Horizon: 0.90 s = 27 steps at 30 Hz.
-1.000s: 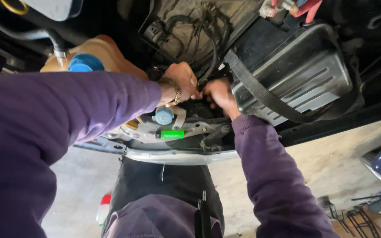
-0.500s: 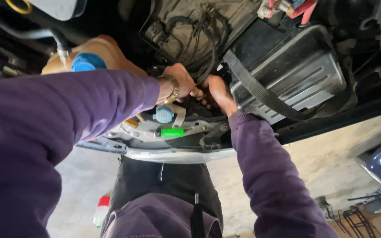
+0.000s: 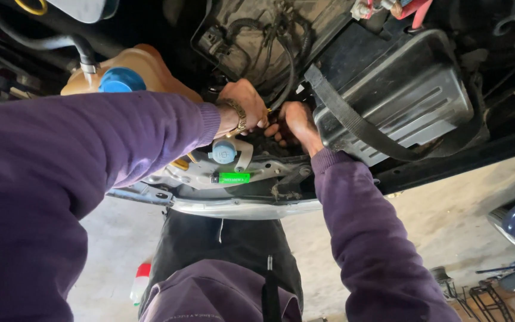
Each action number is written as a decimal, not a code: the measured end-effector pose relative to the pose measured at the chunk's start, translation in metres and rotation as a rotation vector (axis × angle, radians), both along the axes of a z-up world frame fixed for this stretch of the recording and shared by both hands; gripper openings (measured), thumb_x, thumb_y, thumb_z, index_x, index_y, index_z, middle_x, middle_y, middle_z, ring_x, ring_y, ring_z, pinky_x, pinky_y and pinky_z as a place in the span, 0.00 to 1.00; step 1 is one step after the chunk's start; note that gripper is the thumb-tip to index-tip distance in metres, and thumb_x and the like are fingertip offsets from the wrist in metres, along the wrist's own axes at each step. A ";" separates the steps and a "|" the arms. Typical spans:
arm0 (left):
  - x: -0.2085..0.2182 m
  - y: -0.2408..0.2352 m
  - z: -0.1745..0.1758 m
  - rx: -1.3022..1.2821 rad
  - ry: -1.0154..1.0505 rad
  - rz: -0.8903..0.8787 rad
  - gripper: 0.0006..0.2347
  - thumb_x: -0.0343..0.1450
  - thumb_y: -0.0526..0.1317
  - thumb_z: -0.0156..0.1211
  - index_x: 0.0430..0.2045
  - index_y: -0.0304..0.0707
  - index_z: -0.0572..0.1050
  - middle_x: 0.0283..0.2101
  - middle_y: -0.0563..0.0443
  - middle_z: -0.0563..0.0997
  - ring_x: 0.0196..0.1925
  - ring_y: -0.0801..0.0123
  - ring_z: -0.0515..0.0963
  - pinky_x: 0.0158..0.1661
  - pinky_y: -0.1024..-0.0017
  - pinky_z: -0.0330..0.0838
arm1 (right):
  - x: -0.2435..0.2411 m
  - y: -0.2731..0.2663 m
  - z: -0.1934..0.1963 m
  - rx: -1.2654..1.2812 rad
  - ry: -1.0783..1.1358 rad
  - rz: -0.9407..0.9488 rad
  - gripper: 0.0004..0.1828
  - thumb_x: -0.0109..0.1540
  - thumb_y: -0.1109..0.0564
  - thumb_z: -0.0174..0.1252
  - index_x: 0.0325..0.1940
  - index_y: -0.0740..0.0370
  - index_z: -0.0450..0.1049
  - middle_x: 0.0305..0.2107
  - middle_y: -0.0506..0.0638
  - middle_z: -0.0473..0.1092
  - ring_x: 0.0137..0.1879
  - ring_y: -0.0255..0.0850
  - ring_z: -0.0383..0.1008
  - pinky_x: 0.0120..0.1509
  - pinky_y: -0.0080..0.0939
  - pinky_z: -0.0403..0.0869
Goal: The person works in the open engine bay of a car, using both hands to manipulate wiring connectors and small components near the battery and coolant reservoir. They use pliers at one point and continue adjusting and pressing parts by hand throughout the clip.
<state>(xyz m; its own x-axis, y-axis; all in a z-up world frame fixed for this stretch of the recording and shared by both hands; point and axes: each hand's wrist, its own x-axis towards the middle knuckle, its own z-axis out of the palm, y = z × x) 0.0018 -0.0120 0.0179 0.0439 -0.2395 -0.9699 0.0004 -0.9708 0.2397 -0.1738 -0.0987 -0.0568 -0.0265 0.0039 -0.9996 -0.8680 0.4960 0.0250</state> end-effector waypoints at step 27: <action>0.000 -0.003 0.004 -0.210 -0.152 -0.219 0.07 0.62 0.41 0.73 0.25 0.38 0.84 0.30 0.40 0.85 0.35 0.54 0.86 0.39 0.60 0.79 | -0.018 0.011 -0.010 -0.166 -0.163 0.025 0.08 0.62 0.62 0.54 0.37 0.66 0.78 0.24 0.55 0.77 0.22 0.42 0.74 0.25 0.44 0.75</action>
<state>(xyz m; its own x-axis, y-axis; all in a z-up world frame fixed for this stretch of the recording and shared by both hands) 0.0014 -0.0153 0.0223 0.1098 -0.4531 -0.8847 -0.2541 -0.8733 0.4157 -0.1921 -0.0875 -0.0668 0.1369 -0.1591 -0.9777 -0.8660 0.4600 -0.1961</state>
